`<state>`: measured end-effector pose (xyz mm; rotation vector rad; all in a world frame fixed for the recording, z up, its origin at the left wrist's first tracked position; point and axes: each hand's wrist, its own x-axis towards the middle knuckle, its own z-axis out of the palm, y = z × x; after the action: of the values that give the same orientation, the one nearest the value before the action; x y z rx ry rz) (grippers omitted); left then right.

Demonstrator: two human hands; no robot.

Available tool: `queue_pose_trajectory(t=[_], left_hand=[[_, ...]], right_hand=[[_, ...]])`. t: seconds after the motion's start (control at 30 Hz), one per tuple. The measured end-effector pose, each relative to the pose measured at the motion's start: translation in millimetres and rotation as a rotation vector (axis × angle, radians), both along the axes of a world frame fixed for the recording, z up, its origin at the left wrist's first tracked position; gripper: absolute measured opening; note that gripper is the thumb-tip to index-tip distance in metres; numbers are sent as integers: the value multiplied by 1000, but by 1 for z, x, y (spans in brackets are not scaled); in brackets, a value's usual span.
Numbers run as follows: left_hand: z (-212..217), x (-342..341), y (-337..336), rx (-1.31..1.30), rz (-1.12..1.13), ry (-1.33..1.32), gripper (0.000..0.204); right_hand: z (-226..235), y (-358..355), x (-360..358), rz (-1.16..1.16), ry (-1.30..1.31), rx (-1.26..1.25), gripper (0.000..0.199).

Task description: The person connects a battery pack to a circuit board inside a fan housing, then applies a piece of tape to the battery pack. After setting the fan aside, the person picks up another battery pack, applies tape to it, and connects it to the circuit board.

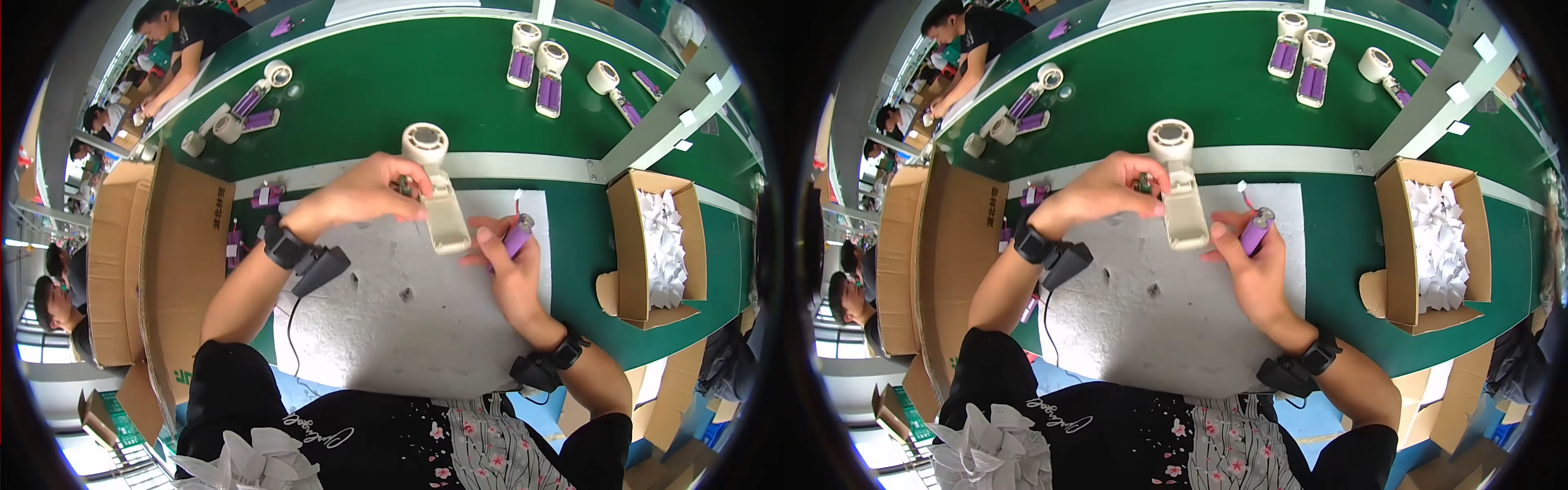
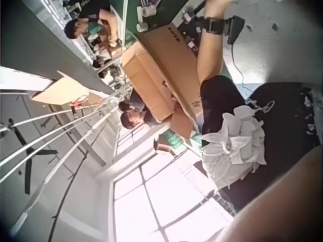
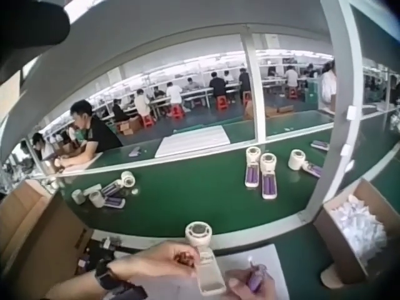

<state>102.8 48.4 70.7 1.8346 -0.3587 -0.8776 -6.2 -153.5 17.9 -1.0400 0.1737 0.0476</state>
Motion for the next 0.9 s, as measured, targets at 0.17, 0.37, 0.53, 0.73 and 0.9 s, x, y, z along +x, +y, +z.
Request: queue_pose_trajectory(t=[0.17, 0.37, 0.53, 0.73, 0.9], left_hand=[[-11, -61, 3, -55, -64, -266, 33], [-23, -74, 2, -1, -92, -313, 39], [-34, -83, 4, -93, 5, -346, 38], [-49, -84, 18, -229, 65, -289, 29], [-52, -86, 16, -320, -20, -461, 25]], right_hand=[[4, -3, -7, 195, -150, -532, 18], [9, 5, -24, 337, -243, -1026, 20], [9, 7, -31, 363, -418, -1246, 24], [7, 8, -11, 160, -734, -1205, 30], [-1, 10, -12, 175, -799, -1164, 33]])
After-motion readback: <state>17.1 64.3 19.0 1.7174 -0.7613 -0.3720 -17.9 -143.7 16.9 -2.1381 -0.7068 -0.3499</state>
